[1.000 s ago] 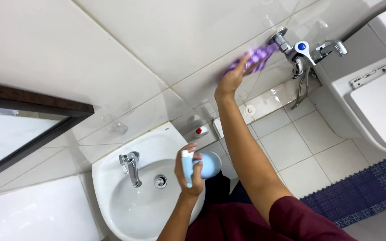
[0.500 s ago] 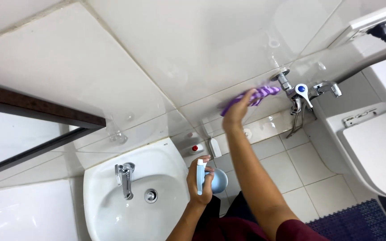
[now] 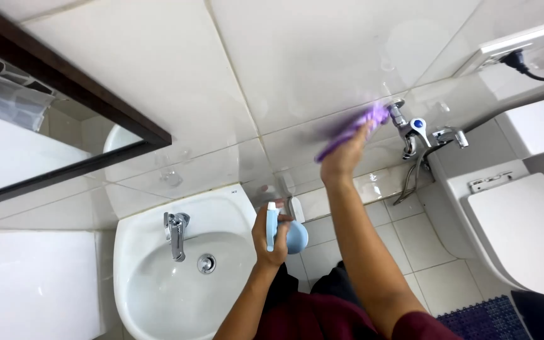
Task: Wiping and cleaning the bathroom wall tiles with a cloth and spray.
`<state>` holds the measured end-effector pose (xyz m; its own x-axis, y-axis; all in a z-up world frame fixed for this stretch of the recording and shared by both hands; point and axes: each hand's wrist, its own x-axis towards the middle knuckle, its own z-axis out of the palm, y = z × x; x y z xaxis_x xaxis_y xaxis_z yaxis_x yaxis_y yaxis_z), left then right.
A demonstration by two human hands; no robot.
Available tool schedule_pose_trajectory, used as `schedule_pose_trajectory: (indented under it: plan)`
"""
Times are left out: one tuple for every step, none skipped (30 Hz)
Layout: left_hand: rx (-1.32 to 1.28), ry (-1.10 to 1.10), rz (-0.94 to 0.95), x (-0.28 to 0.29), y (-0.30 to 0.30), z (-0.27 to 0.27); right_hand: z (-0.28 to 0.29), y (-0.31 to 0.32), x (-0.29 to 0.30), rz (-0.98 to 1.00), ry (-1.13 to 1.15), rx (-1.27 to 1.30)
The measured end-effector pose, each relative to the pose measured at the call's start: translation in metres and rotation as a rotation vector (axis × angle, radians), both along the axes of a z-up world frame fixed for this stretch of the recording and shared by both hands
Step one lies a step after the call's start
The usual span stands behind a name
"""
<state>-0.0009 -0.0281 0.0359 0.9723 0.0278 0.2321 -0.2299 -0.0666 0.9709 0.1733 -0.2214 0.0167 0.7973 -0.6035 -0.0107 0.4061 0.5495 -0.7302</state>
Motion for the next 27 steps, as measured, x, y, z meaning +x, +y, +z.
schedule_pose_trajectory:
  plan:
    - [-0.002, -0.001, -0.002, -0.002, -0.001, 0.002, 0.035, 0.008, 0.007, -0.002, -0.001, -0.002]
    - [-0.015, -0.011, -0.004, -0.004, -0.003, 0.004, 0.070, 0.016, 0.015, -0.255, -0.102, -0.398]
    - [-0.018, -0.022, -0.007, -0.005, 0.000, 0.008, 0.104, 0.027, 0.025, -0.490, -0.213, -0.785]
    - [-0.010, -0.024, -0.009, -0.005, 0.000, 0.007, 0.130, 0.030, 0.032, -0.494, -0.212, -0.777]
    - [-0.041, -0.033, -0.011, -0.008, -0.001, 0.005, 0.154, 0.033, 0.037, -0.631, -0.107, -1.026]
    - [-0.071, -0.042, -0.013, -0.010, -0.001, 0.003, 0.177, 0.036, 0.044, -0.764, 0.007, -1.275]
    - [-0.063, -0.047, -0.012, -0.009, 0.003, 0.006, 0.182, 0.028, 0.048, -0.766, 0.005, -1.265]
    - [-0.079, -0.042, -0.010, -0.007, 0.007, 0.008, 0.187, 0.022, 0.052, -0.905, -0.085, -1.455]
    - [-0.106, -0.035, 0.001, -0.007, 0.007, 0.008, 0.191, 0.015, 0.057, -1.032, -0.189, -1.658]
    - [-0.109, -0.039, 0.011, -0.003, 0.011, 0.013, 0.173, -0.006, 0.076, -1.027, -0.201, -1.656]
    - [-0.111, -0.029, 0.016, -0.006, 0.012, 0.018, 0.152, -0.026, 0.092, -0.925, -0.189, -1.538]
    - [-0.114, -0.019, 0.020, -0.010, 0.013, 0.023, 0.131, -0.047, 0.107, -0.824, -0.175, -1.419]
    - [-0.125, -0.020, 0.032, -0.012, 0.016, 0.021, 0.131, -0.044, 0.108, -0.815, -0.189, -1.426]
    - [-0.107, -0.019, 0.041, -0.014, 0.019, 0.020, 0.131, -0.042, 0.108, -0.772, -0.005, -1.403]
    - [-0.086, -0.024, 0.052, -0.013, 0.024, 0.022, 0.136, -0.038, 0.112, -0.729, 0.171, -1.366]
    - [-0.094, -0.033, 0.066, -0.005, 0.028, 0.018, 0.140, -0.015, 0.089, -0.723, 0.151, -1.370]
    - [-0.064, -0.031, 0.092, -0.005, 0.035, 0.012, 0.137, 0.009, 0.059, -0.743, 0.035, -1.546]
    - [-0.034, -0.028, 0.118, -0.006, 0.041, 0.004, 0.133, 0.031, 0.028, -0.766, -0.104, -1.706]
    - [-0.035, -0.017, 0.128, -0.006, 0.047, 0.005, 0.096, 0.030, 0.023, -0.750, -0.105, -1.709]
    - [-0.012, -0.063, 0.142, -0.005, 0.052, 0.005, 0.059, 0.027, 0.017, -0.592, -0.022, -1.749]
    - [0.009, -0.113, 0.148, -0.002, 0.058, 0.006, 0.023, 0.023, 0.011, -0.441, 0.062, -1.784]
    - [0.008, -0.107, 0.149, -0.002, 0.061, 0.011, 0.014, 0.017, -0.003, -0.434, 0.065, -1.787]
    - [0.015, -0.131, 0.140, -0.003, 0.064, 0.016, 0.003, 0.009, -0.020, -0.181, 0.172, -1.549]
    - [0.021, -0.156, 0.131, -0.002, 0.066, 0.022, -0.006, 0.000, -0.037, 0.058, 0.267, -1.295]
    - [0.024, -0.150, 0.112, 0.000, 0.069, 0.021, -0.006, -0.004, -0.060, 0.046, 0.284, -1.289]
    - [0.030, -0.156, 0.102, 0.002, 0.071, 0.020, -0.007, -0.009, -0.083, 0.264, 0.210, -0.723]
    - [0.036, -0.155, 0.086, 0.002, 0.072, 0.017, -0.008, -0.014, -0.110, 0.443, 0.124, -0.146]
